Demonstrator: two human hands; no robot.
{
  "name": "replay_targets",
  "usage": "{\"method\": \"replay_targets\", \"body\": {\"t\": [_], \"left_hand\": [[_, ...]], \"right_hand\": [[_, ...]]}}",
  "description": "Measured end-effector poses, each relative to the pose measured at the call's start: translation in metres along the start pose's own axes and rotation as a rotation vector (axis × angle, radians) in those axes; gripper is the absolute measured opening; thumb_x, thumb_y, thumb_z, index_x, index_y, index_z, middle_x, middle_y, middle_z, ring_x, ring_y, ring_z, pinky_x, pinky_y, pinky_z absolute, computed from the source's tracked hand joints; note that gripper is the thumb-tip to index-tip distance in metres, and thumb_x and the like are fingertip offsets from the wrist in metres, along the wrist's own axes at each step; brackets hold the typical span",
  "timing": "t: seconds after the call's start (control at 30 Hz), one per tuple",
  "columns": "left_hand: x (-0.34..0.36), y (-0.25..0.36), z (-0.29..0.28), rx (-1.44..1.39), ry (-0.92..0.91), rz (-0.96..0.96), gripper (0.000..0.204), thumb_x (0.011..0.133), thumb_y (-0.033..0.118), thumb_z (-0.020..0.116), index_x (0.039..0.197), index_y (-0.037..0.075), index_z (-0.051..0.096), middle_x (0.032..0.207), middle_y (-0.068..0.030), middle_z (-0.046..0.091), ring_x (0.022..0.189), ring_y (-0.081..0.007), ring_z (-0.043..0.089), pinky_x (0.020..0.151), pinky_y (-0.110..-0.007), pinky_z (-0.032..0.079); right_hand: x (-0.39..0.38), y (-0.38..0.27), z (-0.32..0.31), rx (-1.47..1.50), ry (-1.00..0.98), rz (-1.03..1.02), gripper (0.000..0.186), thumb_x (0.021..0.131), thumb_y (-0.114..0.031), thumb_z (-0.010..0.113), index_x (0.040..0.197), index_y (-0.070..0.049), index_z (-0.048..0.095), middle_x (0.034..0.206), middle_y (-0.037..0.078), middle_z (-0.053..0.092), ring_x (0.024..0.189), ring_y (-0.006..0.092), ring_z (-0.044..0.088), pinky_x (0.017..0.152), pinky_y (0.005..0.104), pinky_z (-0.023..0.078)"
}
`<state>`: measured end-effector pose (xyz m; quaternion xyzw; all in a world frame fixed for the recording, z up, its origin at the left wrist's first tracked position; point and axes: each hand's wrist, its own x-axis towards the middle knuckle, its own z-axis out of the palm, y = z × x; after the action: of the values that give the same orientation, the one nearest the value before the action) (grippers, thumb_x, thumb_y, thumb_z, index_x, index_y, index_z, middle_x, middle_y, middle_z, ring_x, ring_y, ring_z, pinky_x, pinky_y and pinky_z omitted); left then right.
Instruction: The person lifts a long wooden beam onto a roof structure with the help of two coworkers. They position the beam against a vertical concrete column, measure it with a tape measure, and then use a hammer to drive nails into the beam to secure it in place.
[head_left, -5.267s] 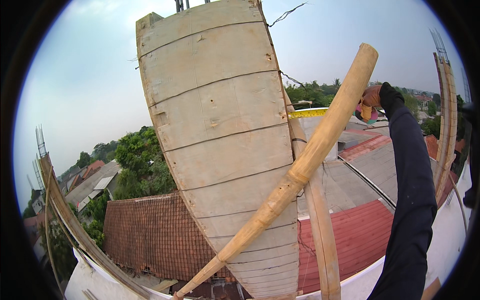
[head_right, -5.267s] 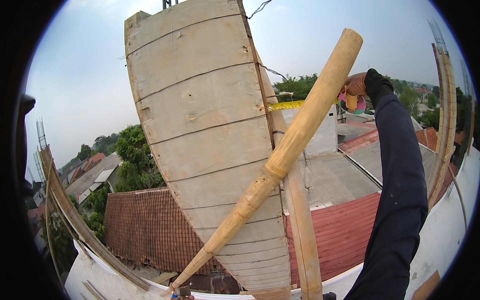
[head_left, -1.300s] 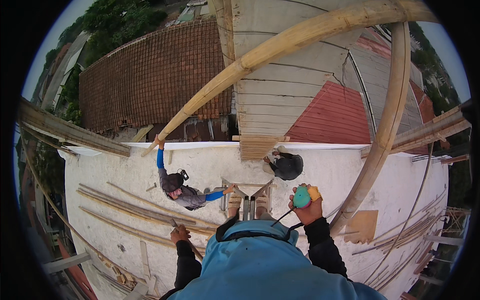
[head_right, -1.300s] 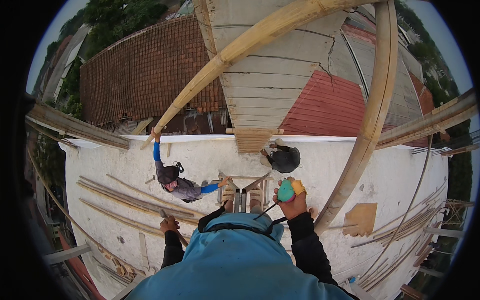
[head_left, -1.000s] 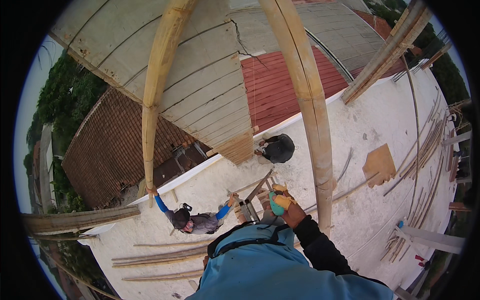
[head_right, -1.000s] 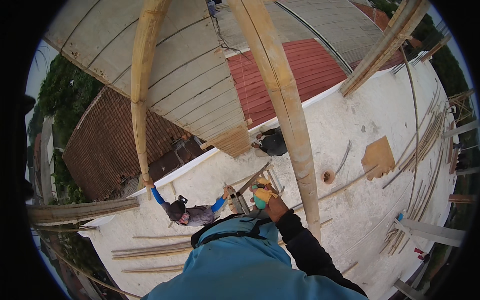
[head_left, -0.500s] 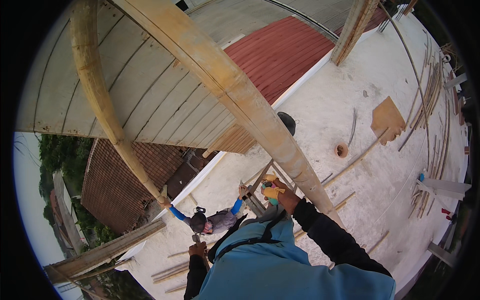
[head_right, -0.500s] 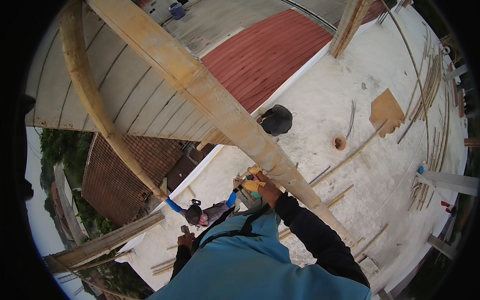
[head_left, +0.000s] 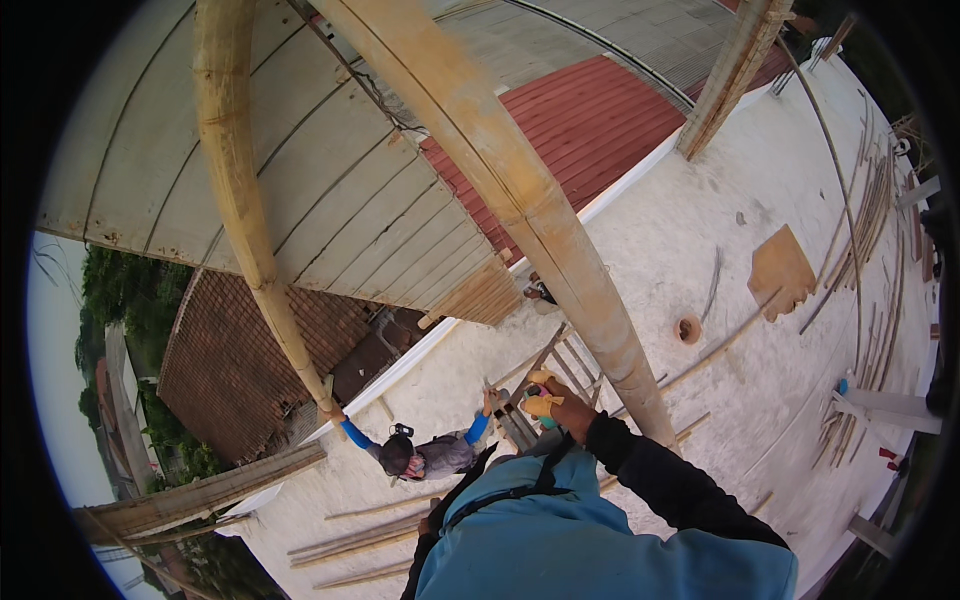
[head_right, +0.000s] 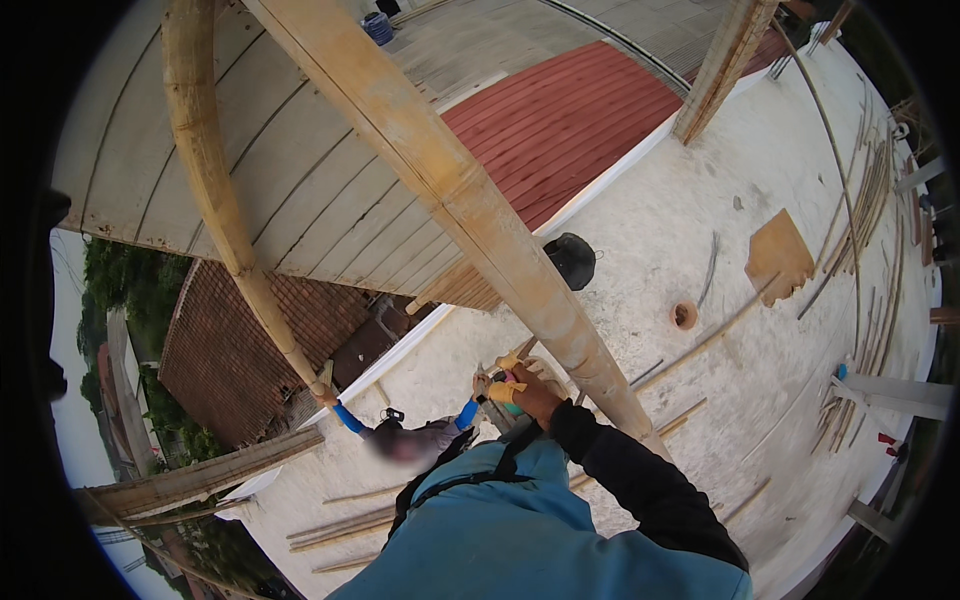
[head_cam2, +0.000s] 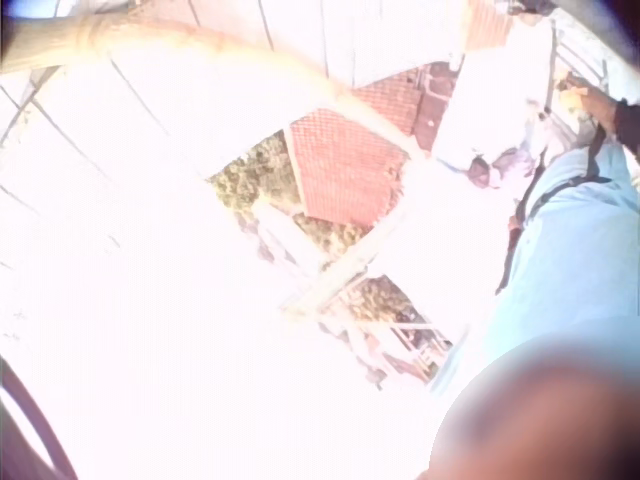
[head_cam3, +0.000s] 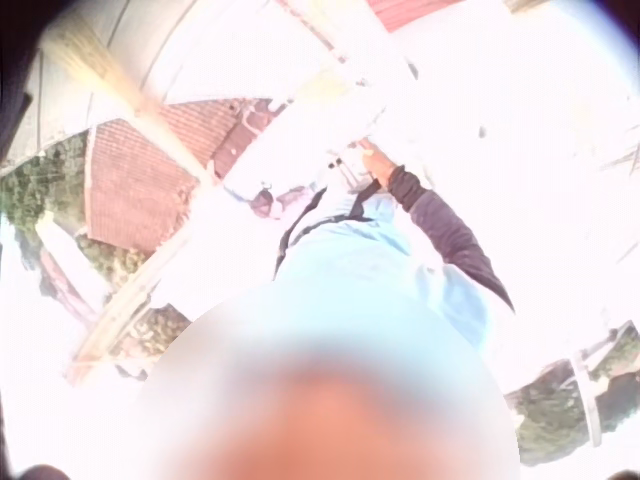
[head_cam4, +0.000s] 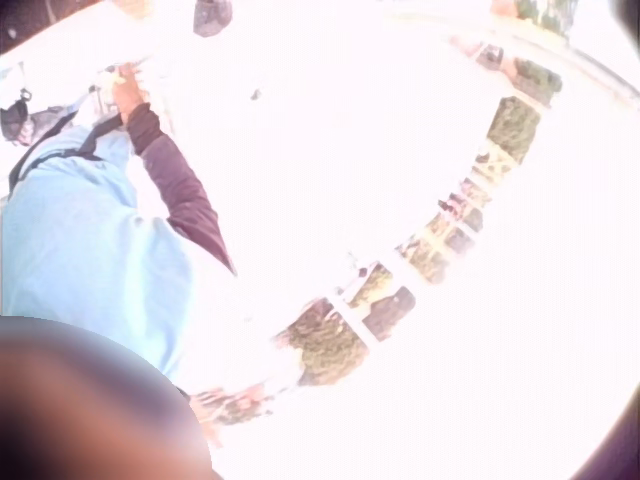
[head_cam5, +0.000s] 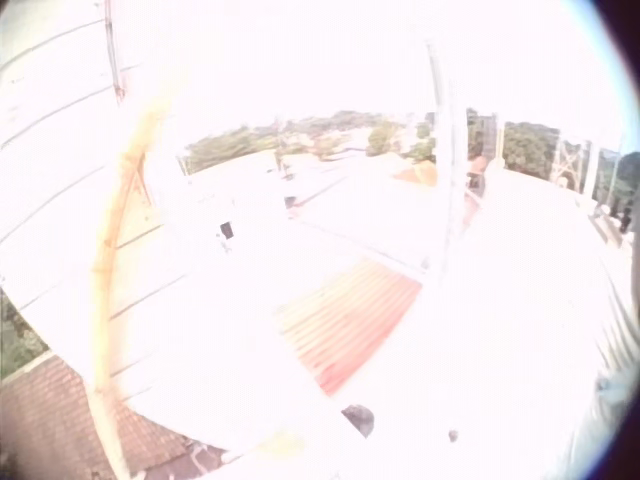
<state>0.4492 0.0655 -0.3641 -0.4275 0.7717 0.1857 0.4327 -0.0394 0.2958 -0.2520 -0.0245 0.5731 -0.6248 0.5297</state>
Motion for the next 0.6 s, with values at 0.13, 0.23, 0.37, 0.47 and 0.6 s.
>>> {"method": "replay_targets", "body": {"t": [0.13, 0.23, 0.37, 0.47, 0.6], "left_hand": [[-0.023, -0.004, 0.006, -0.014, -0.051, -0.064, 0.067, 0.088, 0.069, 0.053, 0.106, 0.009, 0.076, 0.103, -0.0199, 0.075, 0.101, -0.0394, 0.072, 0.088, -0.052, 0.056], [-0.032, -0.005, 0.003, -0.026, -0.060, -0.090, 0.069, 0.086, 0.070, 0.055, 0.107, 0.008, 0.076, 0.103, -0.0209, 0.075, 0.101, -0.0398, 0.071, 0.088, -0.052, 0.056], [-0.028, -0.004, 0.001, -0.046, -0.044, -0.093, 0.071, 0.085, 0.071, 0.057, 0.107, 0.007, 0.076, 0.103, -0.0222, 0.075, 0.102, -0.0404, 0.071, 0.088, -0.052, 0.056], [-0.020, 0.003, -0.003, -0.079, -0.009, -0.093, 0.072, 0.083, 0.072, 0.058, 0.107, 0.006, 0.076, 0.103, -0.0231, 0.074, 0.102, -0.0409, 0.071, 0.089, -0.052, 0.056], [-0.012, 0.011, -0.006, -0.197, 0.110, -0.122, 0.079, 0.078, 0.079, 0.060, 0.106, 0.006, 0.077, 0.103, -0.0236, 0.074, 0.102, -0.0411, 0.071, 0.091, -0.052, 0.056]], "right_hand": [[0.014, 0.019, -0.001, 0.010, -0.027, 0.045, 0.063, 0.095, -0.016, 0.074, 0.150, -0.013, 0.045, 0.117, 0.002, 0.058, 0.095, 0.0112, 0.060, 0.074, 0.0274, 0.053], [0.024, 0.033, -0.004, 0.019, -0.004, 0.071, 0.061, 0.094, -0.015, 0.074, 0.149, -0.012, 0.048, 0.119, 0.001, 0.060, 0.100, 0.0101, 0.059, 0.077, 0.0267, 0.052], [0.037, 0.047, -0.011, -0.033, -0.050, 0.065, 0.050, 0.097, -0.014, 0.070, 0.143, -0.011, 0.052, 0.114, 0.002, 0.061, 0.097, 0.0121, 0.062, 0.076, 0.0281, 0.054], [0.043, 0.050, -0.015, -0.081, -0.058, 0.091, 0.042, 0.100, -0.012, 0.064, 0.140, -0.010, 0.052, 0.112, 0.003, 0.061, 0.096, 0.0130, 0.063, 0.071, 0.0298, 0.057], [0.047, 0.049, -0.015, -0.079, -0.050, 0.114, 0.040, 0.101, -0.011, 0.062, 0.140, -0.011, 0.051, 0.110, 0.004, 0.061, 0.095, 0.0136, 0.063, 0.068, 0.0303, 0.057]]}}
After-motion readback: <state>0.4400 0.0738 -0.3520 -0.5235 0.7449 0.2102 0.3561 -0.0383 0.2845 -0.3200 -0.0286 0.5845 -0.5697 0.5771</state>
